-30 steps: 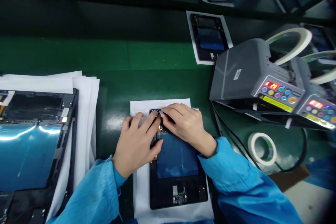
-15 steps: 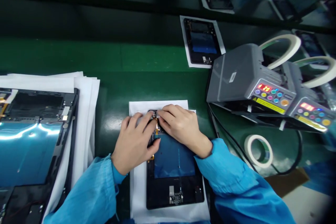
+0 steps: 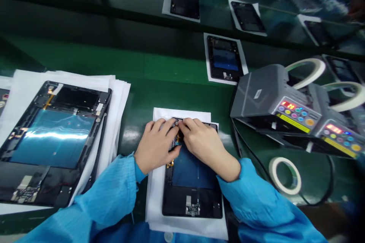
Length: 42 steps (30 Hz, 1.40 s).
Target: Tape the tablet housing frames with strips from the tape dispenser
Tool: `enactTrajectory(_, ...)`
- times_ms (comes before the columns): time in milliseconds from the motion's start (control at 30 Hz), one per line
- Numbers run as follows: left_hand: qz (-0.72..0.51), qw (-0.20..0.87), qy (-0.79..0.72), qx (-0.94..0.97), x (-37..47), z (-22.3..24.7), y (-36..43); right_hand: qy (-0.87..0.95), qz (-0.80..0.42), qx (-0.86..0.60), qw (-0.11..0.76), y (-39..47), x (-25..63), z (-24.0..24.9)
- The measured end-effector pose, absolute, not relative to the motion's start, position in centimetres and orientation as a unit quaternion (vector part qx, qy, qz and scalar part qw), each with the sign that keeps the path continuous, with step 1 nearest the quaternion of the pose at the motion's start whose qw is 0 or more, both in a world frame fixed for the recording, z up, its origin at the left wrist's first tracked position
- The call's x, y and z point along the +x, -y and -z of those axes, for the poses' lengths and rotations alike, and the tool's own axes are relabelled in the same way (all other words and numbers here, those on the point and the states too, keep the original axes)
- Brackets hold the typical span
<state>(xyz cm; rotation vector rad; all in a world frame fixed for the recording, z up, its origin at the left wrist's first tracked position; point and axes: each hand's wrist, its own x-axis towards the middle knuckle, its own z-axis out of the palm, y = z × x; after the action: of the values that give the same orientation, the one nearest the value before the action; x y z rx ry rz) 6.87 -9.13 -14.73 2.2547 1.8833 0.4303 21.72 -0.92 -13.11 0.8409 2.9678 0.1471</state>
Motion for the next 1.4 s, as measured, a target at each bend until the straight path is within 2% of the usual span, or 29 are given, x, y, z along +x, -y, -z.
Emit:
enactTrajectory(167,-0.142,0.066,-0.628,0.762,7.1,14.8,9.1,-0.962,-0.004,0.272,0.001,1.8,23.3,13.3)
enactTrajectory(300,-0.150,0.064,-0.631,0.758,7.3,14.9,9.4,-0.960,0.053,0.266,-0.077,3.4,27.4,13.3)
enactTrajectory(433,-0.161,0.077,-0.636,0.751,7.6,15.0,10.2,-0.913,0.016,0.367,-0.176,5.0,32.1,12.9)
enactTrajectory(500,-0.165,0.085,-0.636,0.749,7.7,15.0,10.5,-0.907,-0.007,0.374,-0.192,4.6,32.9,12.6)
enactTrajectory(633,-0.178,0.087,-0.639,0.743,7.9,15.0,10.6,-0.922,-0.073,0.349,-0.153,-0.1,29.7,12.0)
enactTrajectory(767,-0.185,0.087,-0.641,0.740,7.8,15.1,10.8,-0.892,-0.122,0.436,-0.018,-8.7,24.6,12.4)
enactTrajectory(800,-0.186,0.089,-0.638,0.742,7.7,15.2,10.9,-0.881,-0.126,0.454,0.030,-10.8,23.8,12.7)
enactTrajectory(1033,-0.193,0.096,-0.622,0.753,6.9,15.6,10.6,-0.880,-0.103,0.444,0.132,-18.1,21.5,13.6)
enactTrajectory(1167,-0.197,0.098,-0.623,0.751,6.8,15.8,10.6,-0.885,-0.098,0.432,0.144,-18.4,20.9,13.9)
enactTrajectory(1400,-0.216,0.082,-0.624,0.747,6.8,16.3,10.9,-0.896,-0.102,0.422,0.095,-16.5,21.2,14.5)
